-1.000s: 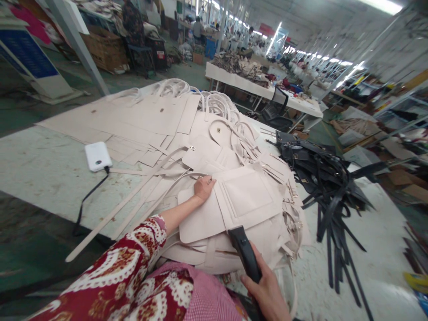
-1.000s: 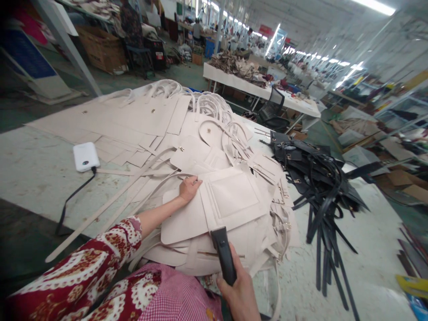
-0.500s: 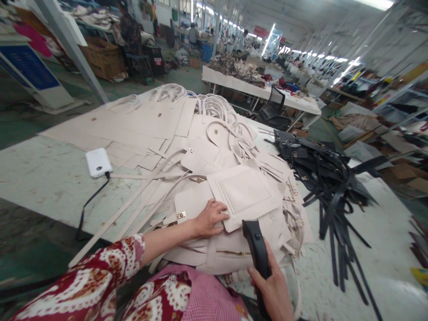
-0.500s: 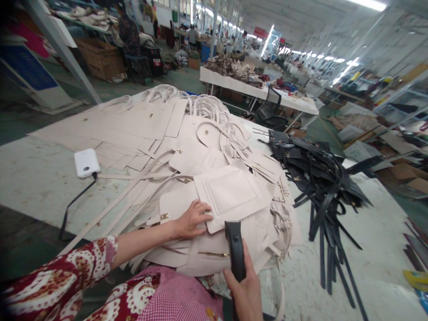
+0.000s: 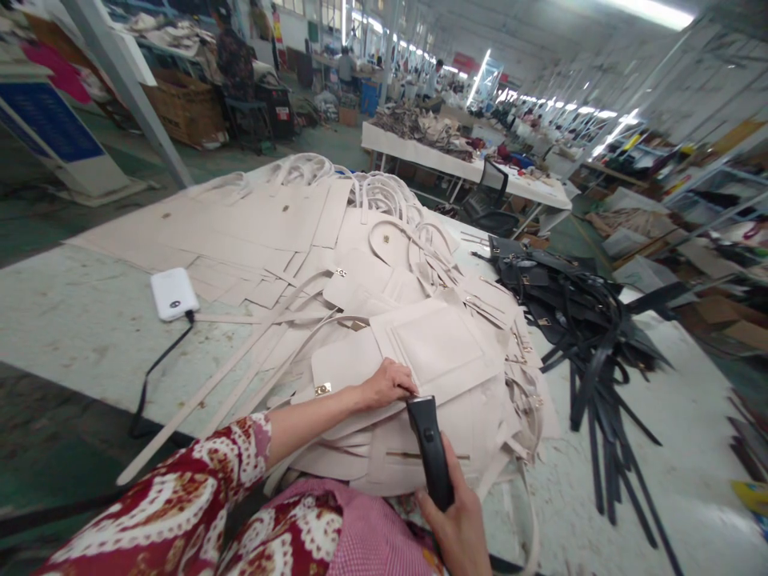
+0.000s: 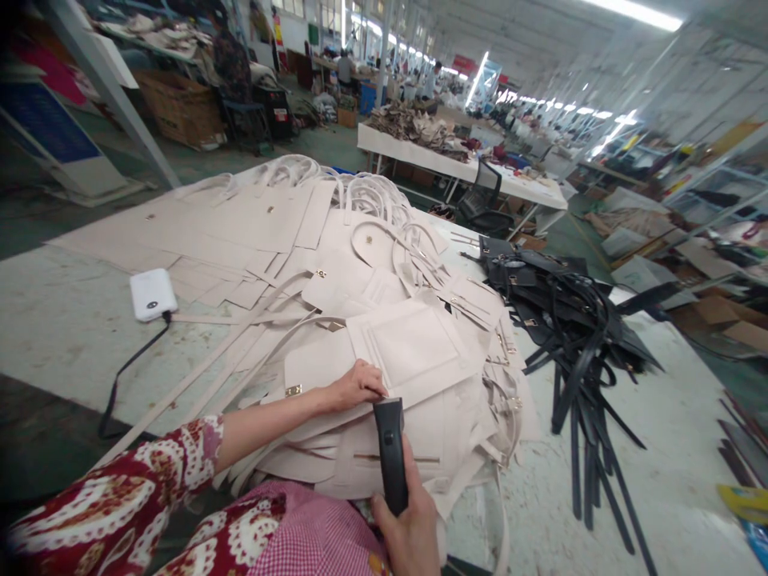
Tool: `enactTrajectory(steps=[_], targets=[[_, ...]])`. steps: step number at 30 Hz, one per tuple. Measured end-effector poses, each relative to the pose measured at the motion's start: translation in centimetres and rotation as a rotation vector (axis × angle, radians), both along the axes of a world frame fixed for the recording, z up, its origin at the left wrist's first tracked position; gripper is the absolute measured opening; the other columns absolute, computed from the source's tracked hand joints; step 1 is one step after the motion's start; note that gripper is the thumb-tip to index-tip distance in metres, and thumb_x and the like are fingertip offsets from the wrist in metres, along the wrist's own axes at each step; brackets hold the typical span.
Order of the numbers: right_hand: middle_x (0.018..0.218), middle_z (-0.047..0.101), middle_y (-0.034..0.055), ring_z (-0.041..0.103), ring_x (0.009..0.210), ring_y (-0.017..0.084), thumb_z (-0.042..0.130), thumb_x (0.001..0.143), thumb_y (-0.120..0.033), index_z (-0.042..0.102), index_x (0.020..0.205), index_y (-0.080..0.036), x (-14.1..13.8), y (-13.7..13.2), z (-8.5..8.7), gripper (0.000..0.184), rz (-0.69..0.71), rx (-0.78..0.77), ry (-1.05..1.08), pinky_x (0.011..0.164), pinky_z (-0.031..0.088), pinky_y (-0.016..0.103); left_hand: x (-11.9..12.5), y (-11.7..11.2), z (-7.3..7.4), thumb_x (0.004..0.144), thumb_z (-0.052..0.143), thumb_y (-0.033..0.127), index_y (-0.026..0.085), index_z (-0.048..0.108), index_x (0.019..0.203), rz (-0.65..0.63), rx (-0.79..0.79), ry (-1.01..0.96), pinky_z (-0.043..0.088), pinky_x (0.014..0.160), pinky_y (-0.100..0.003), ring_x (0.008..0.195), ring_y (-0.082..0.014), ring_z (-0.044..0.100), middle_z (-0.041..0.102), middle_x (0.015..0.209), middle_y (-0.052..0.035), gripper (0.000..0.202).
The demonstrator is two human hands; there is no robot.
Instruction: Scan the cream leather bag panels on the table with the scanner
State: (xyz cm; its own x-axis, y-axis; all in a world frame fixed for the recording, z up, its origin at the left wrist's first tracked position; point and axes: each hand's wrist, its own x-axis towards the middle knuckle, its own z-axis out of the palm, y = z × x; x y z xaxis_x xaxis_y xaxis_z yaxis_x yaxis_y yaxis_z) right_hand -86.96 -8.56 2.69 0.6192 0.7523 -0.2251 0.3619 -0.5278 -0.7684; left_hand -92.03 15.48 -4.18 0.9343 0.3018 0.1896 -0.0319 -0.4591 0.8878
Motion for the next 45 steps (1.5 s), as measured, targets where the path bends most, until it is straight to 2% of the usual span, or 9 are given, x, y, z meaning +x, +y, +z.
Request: enactTrajectory(steps=[9, 17, 21, 24, 28, 31, 34, 39, 45], targets=[[0.137, 0.048, 0.0058, 0.042, 0.129, 0.021, 0.057, 0.074, -0.029, 0.028, 0.144, -0.018, 1.5, 1.4, 1.0, 0.076, -0.019, 0.018, 0.029, 0.109, 0.032, 0.034, 0.1, 0.6, -0.2, 0.072, 0.061, 0.015, 0.014, 0.074, 0.078, -0.014, -0.271, 0.029, 0.042, 0.063, -0.017, 0.069, -0.0117, 0.057, 0.062, 0.069, -0.0010, 0.014], [0.121, 0.061, 0.0072, 0.063, 0.099, 0.022, 0.057, 0.074, -0.037, 0.028, 0.144, -0.018, 2.1, 4.2, 2.0, 0.078, -0.076, 0.032, -0.022, 0.083, 0.052, 0.031, -0.3, 0.4, 0.6, 0.072, 0.059, 0.016, 0.013, 0.070, 0.075, 0.012, -0.240, 0.097, 0.043, 0.072, -0.023, 0.074, -0.0148, 0.056, 0.062, 0.073, -0.0020, 0.011], [0.124, 0.059, 0.0074, 0.063, 0.099, 0.023, 0.060, 0.073, -0.041, 0.031, 0.143, -0.019, 2.6, 3.9, 3.2, 0.079, -0.080, 0.050, -0.108, 0.081, 0.052, 0.031, -5.8, 0.1, 2.6, 0.067, 0.070, 0.031, 0.018, 0.065, 0.104, 0.086, 0.098, 0.072, 0.029, 0.099, -0.042, 0.108, -0.0273, 0.046, 0.057, 0.110, -0.0105, 0.040], [0.128, 0.057, 0.0069, 0.055, 0.116, 0.025, 0.060, 0.072, -0.041, 0.034, 0.141, -0.018, 2.2, 1.6, 2.7, 0.077, -0.021, 0.036, -0.162, 0.092, 0.048, 0.032, -10.9, -1.3, 2.8, 0.060, 0.074, 0.039, 0.016, 0.052, 0.122, 0.108, 0.459, 0.127, 0.024, 0.100, -0.053, 0.114, -0.0340, 0.039, 0.047, 0.123, -0.0176, 0.069], [0.127, 0.058, 0.0069, 0.054, 0.117, 0.024, 0.056, 0.075, -0.037, 0.032, 0.142, -0.014, 0.9, -1.5, 0.1, 0.075, 0.081, 0.017, -0.163, 0.091, 0.049, 0.028, -13.5, -3.3, 0.8, 0.079, 0.050, 0.015, 0.015, 0.059, 0.113, 0.178, 0.559, 0.150, 0.035, 0.091, -0.042, 0.099, -0.0251, 0.048, 0.056, 0.106, -0.0143, 0.035], [0.128, 0.057, 0.0077, 0.056, 0.115, 0.022, 0.053, 0.075, -0.031, 0.038, 0.139, -0.011, 0.0, -2.8, -2.3, 0.068, 0.235, 0.080, -0.176, 0.089, 0.049, 0.023, -12.7, -3.0, 0.0, 0.086, 0.036, 0.009, 0.016, 0.067, 0.103, 0.175, 0.415, 0.069, 0.041, 0.077, -0.028, 0.083, -0.0176, 0.052, 0.059, 0.088, -0.0100, 0.035], [0.125, 0.060, 0.0060, 0.060, 0.109, 0.019, 0.051, 0.074, -0.026, 0.038, 0.138, -0.013, -0.6, -2.8, -3.5, 0.067, 0.344, 0.096, -0.153, 0.087, 0.050, 0.021, -11.6, -1.5, 0.5, 0.078, 0.049, 0.007, 0.018, 0.072, 0.092, 0.130, 0.136, 0.054, 0.042, 0.071, -0.022, 0.077, -0.0139, 0.055, 0.061, 0.082, -0.0055, 0.029], [0.127, 0.059, 0.0047, 0.061, 0.108, 0.017, 0.050, 0.074, -0.019, 0.029, 0.143, -0.015, -1.6, 0.0, -1.9, 0.073, 0.438, 0.009, -0.120, 0.087, 0.051, 0.021, -10.7, -0.2, 2.3, 0.062, 0.056, 0.000, 0.018, 0.075, 0.083, 0.042, -0.262, 0.114, 0.040, 0.067, -0.018, 0.072, -0.0109, 0.055, 0.060, 0.073, 0.0010, 0.034], [0.137, 0.049, 0.0031, 0.050, 0.122, 0.016, 0.047, 0.073, -0.012, 0.028, 0.143, -0.020, -2.8, 1.4, -0.7, 0.074, 0.441, 0.109, -0.185, 0.101, 0.043, 0.027, -10.0, -0.6, 3.6, 0.066, 0.061, 0.012, 0.011, 0.073, 0.073, 0.083, -0.408, 0.170, 0.041, 0.061, -0.018, 0.065, -0.0114, 0.054, 0.062, 0.066, 0.0003, 0.014]])
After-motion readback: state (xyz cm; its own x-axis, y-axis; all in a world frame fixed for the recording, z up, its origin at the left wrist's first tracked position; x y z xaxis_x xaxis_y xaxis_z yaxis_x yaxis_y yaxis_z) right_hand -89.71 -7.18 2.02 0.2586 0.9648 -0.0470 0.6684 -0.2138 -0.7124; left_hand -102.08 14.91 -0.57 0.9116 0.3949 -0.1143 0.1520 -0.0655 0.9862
